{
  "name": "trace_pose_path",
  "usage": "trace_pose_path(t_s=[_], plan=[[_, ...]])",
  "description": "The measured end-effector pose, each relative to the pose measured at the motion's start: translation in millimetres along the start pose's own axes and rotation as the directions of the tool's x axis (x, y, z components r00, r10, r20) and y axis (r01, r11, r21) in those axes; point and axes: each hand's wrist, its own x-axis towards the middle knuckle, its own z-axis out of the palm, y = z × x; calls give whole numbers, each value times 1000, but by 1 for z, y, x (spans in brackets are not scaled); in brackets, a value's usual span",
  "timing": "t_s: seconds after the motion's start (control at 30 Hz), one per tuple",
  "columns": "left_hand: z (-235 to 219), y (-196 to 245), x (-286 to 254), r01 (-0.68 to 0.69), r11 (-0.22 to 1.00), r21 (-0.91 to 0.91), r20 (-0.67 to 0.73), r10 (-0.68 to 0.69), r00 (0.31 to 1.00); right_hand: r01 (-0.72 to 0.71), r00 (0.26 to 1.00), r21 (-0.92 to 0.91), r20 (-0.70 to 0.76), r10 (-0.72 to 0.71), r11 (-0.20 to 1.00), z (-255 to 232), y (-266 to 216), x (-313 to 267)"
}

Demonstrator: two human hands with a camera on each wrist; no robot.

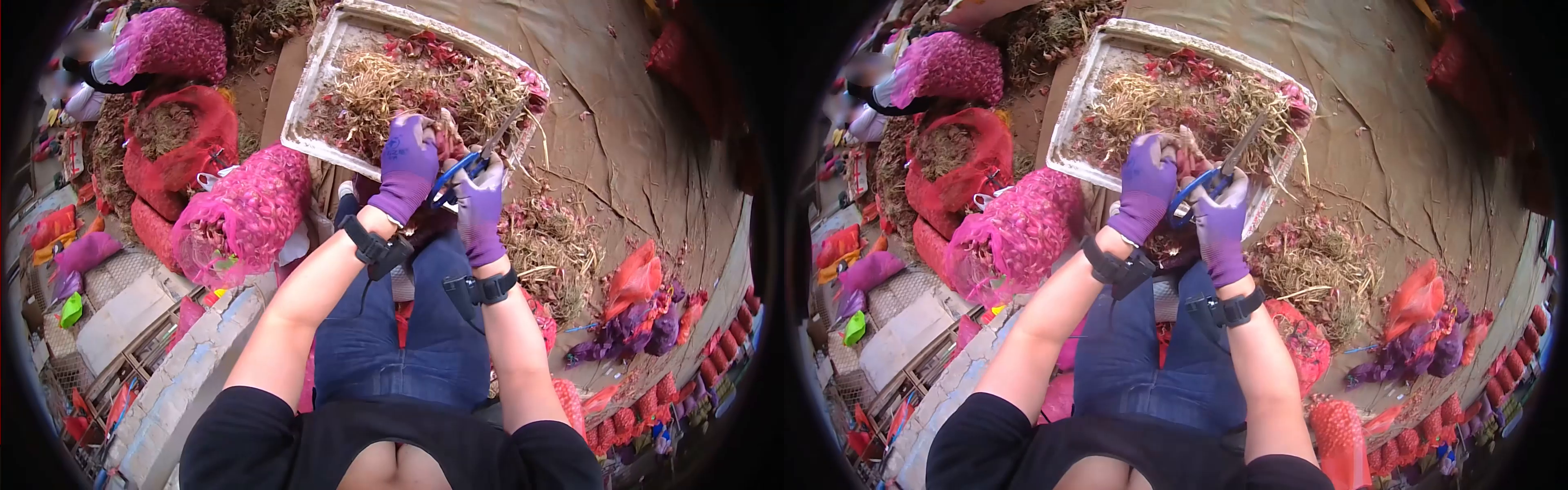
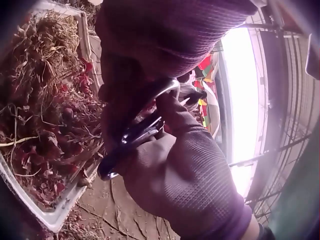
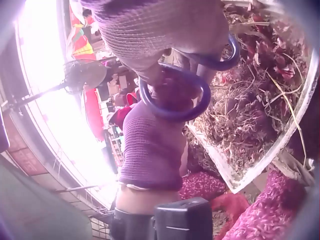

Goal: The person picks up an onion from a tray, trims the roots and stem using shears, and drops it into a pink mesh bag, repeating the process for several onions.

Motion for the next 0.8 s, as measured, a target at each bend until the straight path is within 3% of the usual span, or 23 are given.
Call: trace_pose_path(t_s=[0.03, 0.07, 0.13, 0.17, 0.27, 0.33, 0.4, 0.43, 0.47, 0.5, 0.53, 0.6, 0.63, 0.67, 0.7, 0.73, 0.8], plan=[[-2, 1, -1, 91, 994, -64, 134, -82, 988, 64, 998, -141, -9, -66, 988, 0, -3, -2], [-2, 2, 0, 91, 994, -66, 126, -83, 989, 128, 991, -278, -9, -136, 952, -1, -6, -2], [-9, 9, 5, 335, 862, -381, 429, -156, 890, 148, 988, -281, -4, -155, 948, -15, -8, 7], [-15, 10, 5, 189, 919, -346, 407, -35, 913, 154, 988, -310, 27, -153, 938, -21, -8, 11], [-20, 10, 10, 133, 935, -327, 488, 47, 872, 123, 992, -397, 76, -101, 909, -27, -17, 7], [-15, 9, 8, 149, 951, -270, 518, 13, 855, 201, 979, -457, 59, -196, 866, -29, -16, 8], [-7, 3, 5, 235, 930, -283, 542, -48, 839, 211, 977, -431, 64, -203, 877, -29, -14, 7], [-7, 5, 3, 32, 986, -165, 444, 45, 895, 234, 972, -498, 88, -219, 835, -29, -17, 5], [-8, 8, 2, 34, 986, -164, 442, 43, 896, 258, 965, -561, 113, -236, 786, -29, -19, 4], [-7, 8, 2, -6, 995, -100, 431, 49, 901, 259, 965, -561, 117, -234, 786, -30, -20, 6], [-8, 8, 1, -45, 998, -32, 421, 54, 906, 212, 977, -460, 110, -182, 862, -33, -20, 8], [-8, 2, 1, -64, 994, -85, 388, 92, 917, 154, 986, -353, 107, -124, 923, -40, -23, 11], [-11, 2, 3, 205, 966, -156, 512, -99, 853, 84, 990, -311, 133, -45, 947, -44, -28, 12], [-13, 2, 5, 464, 866, -185, 636, -255, 729, 13, 986, -271, 162, 32, 963, -47, -31, 14], [-17, 2, 6, 450, 870, -204, 595, -255, 762, -121, 973, -98, 186, 137, 988, -51, -31, 15], [-19, -1, 5, 451, 869, -202, 596, -257, 761, -123, 973, -98, 185, 140, 988, -53, -29, 15], [-20, -7, 7, 690, 559, -459, 668, -295, 683, -225, 961, 72, 178, 209, 972, -59, -31, 16]])
